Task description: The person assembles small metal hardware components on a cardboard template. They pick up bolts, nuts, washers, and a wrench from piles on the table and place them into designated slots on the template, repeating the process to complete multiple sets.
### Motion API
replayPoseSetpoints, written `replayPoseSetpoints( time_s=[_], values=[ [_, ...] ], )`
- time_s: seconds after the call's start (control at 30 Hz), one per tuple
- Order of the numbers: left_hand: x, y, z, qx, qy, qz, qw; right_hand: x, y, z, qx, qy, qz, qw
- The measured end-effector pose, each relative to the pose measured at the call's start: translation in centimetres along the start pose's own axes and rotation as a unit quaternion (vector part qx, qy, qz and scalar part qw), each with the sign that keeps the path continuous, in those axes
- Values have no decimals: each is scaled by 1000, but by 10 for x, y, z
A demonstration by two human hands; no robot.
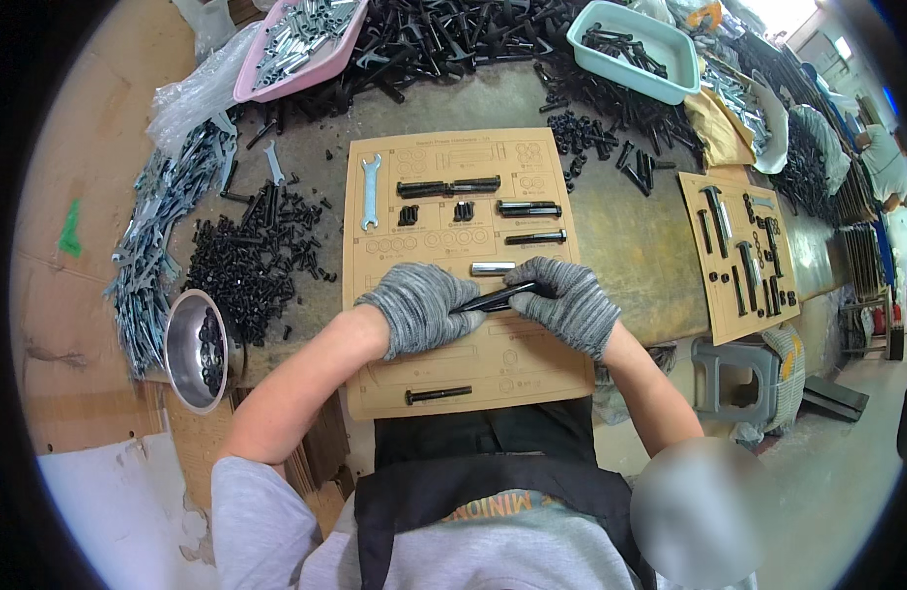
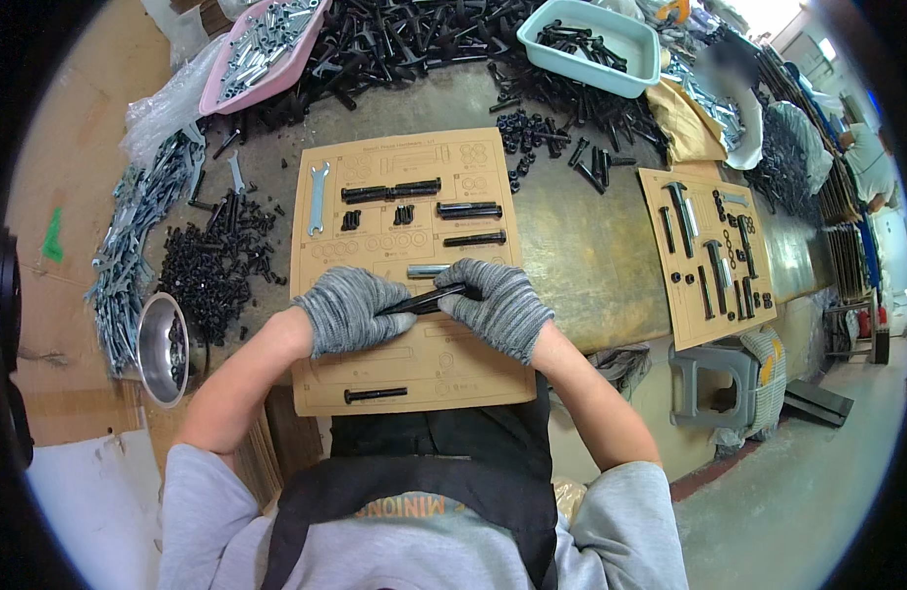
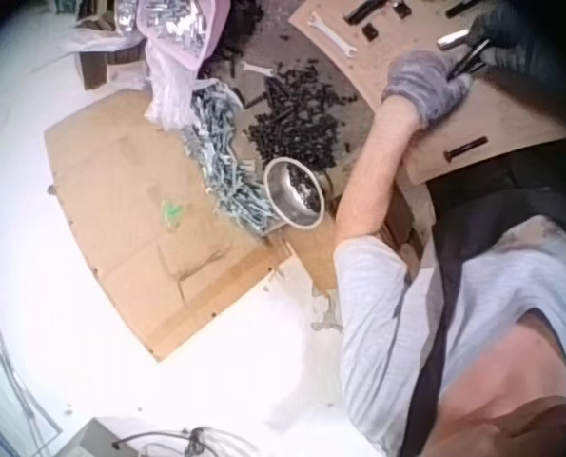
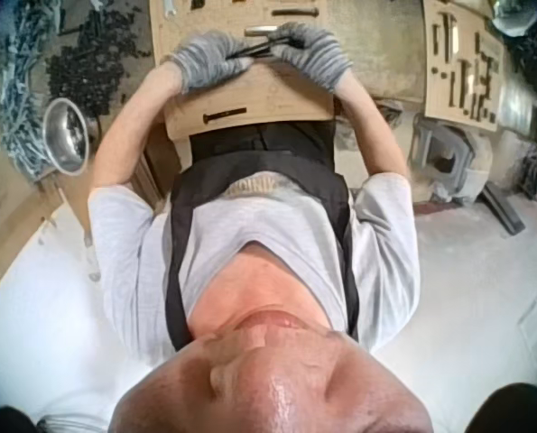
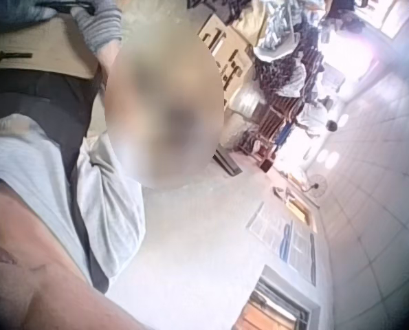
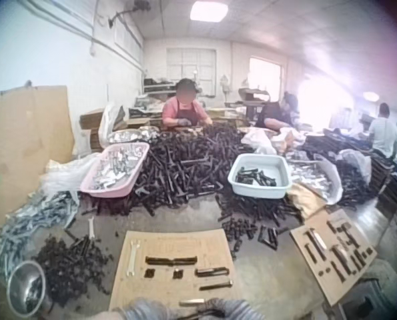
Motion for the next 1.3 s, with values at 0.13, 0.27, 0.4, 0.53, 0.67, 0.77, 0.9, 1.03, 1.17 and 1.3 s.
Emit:
replayPoseSetpoints(
  time_s=[0.13,0.27,0.4,0.53,0.67,0.77,0.9,1.03,1.17,1.3],
  values=[
    [2,-3,0,-7,-27,-26,999,-3,9,7,-30,53,-43,997],
    [-27,22,-10,39,-126,-214,968,8,16,43,-152,133,-13,979],
    [-29,69,1,-22,-87,-196,977,49,22,63,-169,165,50,970],
    [-7,120,17,-38,-31,-261,964,86,39,44,-221,287,58,930],
    [20,157,43,-143,10,-271,952,92,48,40,-239,305,19,921],
    [30,166,33,-121,8,-301,946,95,47,46,-253,306,4,918],
    [34,162,38,-132,19,-315,940,100,43,40,-248,315,1,916],
    [18,163,38,-156,30,-306,939,95,40,49,-219,316,22,923],
    [1,138,39,-173,8,-316,933,41,24,38,-163,351,-63,920],
    [-1,78,32,-121,-18,-271,955,31,15,16,-104,379,-8,919]
  ],
)
Point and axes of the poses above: each hand's wrist, its own y-axis away from the middle knuckle, its own x-axis out of the palm, z = x × y, the point moved 10 cm from there along -y, towards the middle knuckle, and after that the axes turned 13 degrees about -y, right-handed, at the moved point
